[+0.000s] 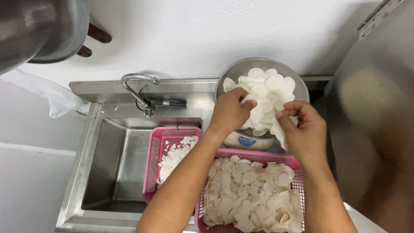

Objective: Sorting white vegetable or fruit slices from a weighing scale into different plastic baskets for quality control.

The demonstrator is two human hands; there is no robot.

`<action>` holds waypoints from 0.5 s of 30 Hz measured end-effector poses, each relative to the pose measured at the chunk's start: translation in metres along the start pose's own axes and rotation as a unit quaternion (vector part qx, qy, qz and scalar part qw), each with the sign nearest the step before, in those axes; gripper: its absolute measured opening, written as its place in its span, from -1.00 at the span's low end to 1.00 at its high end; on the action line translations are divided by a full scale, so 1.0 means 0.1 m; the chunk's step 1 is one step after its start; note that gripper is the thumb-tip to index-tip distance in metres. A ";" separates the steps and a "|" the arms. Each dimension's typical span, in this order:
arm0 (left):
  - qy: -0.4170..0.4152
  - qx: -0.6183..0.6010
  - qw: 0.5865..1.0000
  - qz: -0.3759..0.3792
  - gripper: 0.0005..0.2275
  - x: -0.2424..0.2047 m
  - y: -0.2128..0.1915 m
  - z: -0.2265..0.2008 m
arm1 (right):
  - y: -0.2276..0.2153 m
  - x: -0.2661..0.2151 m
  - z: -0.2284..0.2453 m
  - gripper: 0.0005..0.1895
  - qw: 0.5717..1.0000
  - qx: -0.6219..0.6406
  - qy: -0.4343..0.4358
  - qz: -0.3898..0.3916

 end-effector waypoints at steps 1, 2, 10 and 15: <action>0.023 0.037 0.999 0.028 -0.73 0.04 0.08 0.03 | -0.07 -0.04 0.06 -0.79 1.000 0.008 -0.007 -0.016; 0.023 0.038 0.999 0.028 -0.73 0.03 0.09 0.02 | -0.08 -0.08 0.09 -0.79 1.000 0.009 -0.006 -0.016; 0.090 0.207 0.974 -0.034 -0.53 -0.36 -0.27 -0.61 | -0.08 -0.44 -0.14 -0.77 0.993 0.108 0.044 -0.003; 0.162 0.119 0.967 -0.157 -0.70 -0.68 -0.40 -0.50 | 0.03 -0.56 -0.48 -0.79 0.987 0.152 0.058 0.004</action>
Point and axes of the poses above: each hand's wrist, its own x-axis towards the middle knuckle, its own y-axis out of the palm, z = x × y, the point moved 9 cm from there along x, towards the middle knuckle, and after that the axes turned 2 degrees about x, right-handed, at the moved point
